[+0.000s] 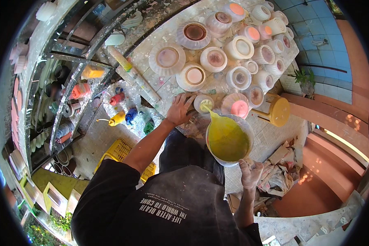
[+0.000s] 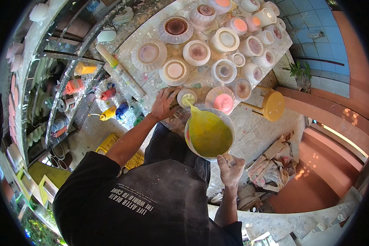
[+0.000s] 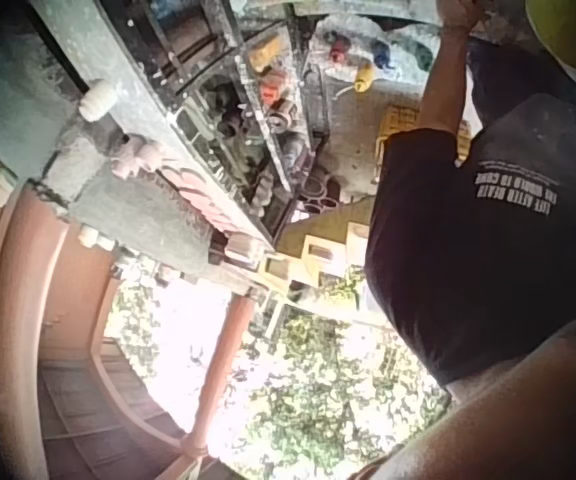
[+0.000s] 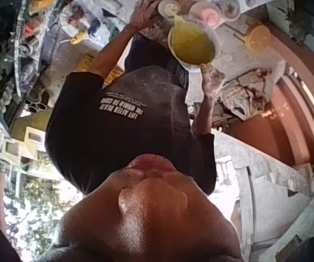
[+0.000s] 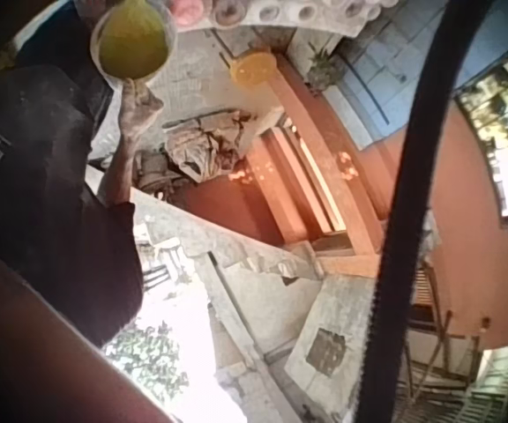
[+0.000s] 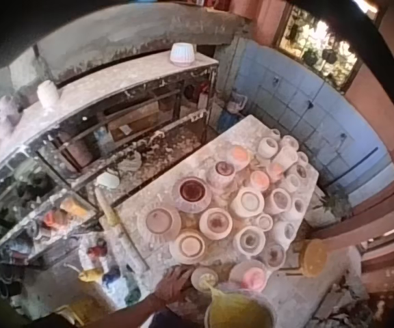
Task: The recorder prepares a plaster mixture with color pigments and pours it into various circular molds.
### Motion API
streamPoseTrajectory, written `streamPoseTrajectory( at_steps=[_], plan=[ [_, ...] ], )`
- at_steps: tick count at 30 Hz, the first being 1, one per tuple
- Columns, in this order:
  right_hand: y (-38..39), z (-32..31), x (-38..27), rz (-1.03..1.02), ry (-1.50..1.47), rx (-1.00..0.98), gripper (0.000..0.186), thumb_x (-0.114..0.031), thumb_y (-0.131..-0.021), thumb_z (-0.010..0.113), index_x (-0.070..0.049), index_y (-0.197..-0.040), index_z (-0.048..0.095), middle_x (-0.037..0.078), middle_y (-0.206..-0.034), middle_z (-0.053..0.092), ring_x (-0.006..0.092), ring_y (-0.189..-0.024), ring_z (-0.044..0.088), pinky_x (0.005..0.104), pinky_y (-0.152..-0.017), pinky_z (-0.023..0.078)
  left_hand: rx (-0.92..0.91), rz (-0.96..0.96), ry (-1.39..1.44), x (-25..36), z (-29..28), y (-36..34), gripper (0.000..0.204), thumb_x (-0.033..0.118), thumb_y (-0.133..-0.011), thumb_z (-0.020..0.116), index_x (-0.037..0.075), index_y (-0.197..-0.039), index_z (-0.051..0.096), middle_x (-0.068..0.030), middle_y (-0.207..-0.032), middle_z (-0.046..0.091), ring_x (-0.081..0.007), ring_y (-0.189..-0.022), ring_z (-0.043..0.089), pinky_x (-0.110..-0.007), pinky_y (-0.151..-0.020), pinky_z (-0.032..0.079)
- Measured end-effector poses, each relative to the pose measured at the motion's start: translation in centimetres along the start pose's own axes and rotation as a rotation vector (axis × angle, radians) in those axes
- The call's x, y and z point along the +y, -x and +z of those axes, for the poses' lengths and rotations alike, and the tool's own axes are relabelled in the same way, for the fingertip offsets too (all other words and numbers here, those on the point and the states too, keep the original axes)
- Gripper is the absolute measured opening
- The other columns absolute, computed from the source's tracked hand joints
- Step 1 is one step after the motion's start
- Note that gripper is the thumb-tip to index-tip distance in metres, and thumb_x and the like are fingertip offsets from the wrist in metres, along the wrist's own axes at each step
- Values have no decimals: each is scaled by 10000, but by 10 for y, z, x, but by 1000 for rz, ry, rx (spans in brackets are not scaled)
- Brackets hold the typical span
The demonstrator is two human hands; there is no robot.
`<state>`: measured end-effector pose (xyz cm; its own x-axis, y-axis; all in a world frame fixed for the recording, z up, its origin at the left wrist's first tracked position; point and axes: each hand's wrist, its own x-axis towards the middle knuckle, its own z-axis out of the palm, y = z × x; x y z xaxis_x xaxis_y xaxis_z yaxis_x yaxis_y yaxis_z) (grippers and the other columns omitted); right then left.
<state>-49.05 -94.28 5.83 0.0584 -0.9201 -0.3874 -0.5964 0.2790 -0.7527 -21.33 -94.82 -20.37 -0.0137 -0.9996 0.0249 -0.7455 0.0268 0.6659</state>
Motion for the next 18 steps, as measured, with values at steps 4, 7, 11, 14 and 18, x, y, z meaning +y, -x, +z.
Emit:
streamPoseTrajectory(
  at_steps=[4,7,11,14,18],
  plan=[
    [2,-13,15,-43,-52,12,387,-276,-801,750,38,-629,602,-25,-508,469,64,-487,374,278,-461,310,23,3,45,0,-2,0,924,251,-639,802,123,-1453,382,-143,-1319,439,-377,-1221,407,-506,-1024,359],
    [7,-18,23,-87,-68,59,433,-340,-780,760,39,-633,612,-17,-516,483,74,-492,385,284,-472,316,144,38,163,2,-7,0,851,234,-645,795,104,-1405,434,-168,-1283,450,-393,-1185,431,-517,-996,384],
    [18,-24,65,-204,-142,301,475,-411,-747,774,37,-666,639,11,-551,528,100,-521,448,297,-508,348,223,110,220,-7,-20,6,688,177,-662,790,51,-1275,504,-175,-1225,486,-401,-1131,460,-507,-991,394],
    [20,-32,51,-144,-205,221,502,-442,-720,788,39,-694,646,20,-576,548,115,-537,478,298,-529,361,278,31,36,-21,-27,18,573,154,-699,763,34,-1205,524,-184,-1180,504,-404,-1108,470,-519,-972,395],
    [21,-31,31,-200,-284,293,513,-449,-717,792,44,-724,649,33,-598,560,113,-553,486,296,-548,370,371,-45,-91,-35,-29,16,506,120,-750,703,36,-1214,518,-190,-1182,500,-408,-1122,468,-529,-957,380]
  ],
)
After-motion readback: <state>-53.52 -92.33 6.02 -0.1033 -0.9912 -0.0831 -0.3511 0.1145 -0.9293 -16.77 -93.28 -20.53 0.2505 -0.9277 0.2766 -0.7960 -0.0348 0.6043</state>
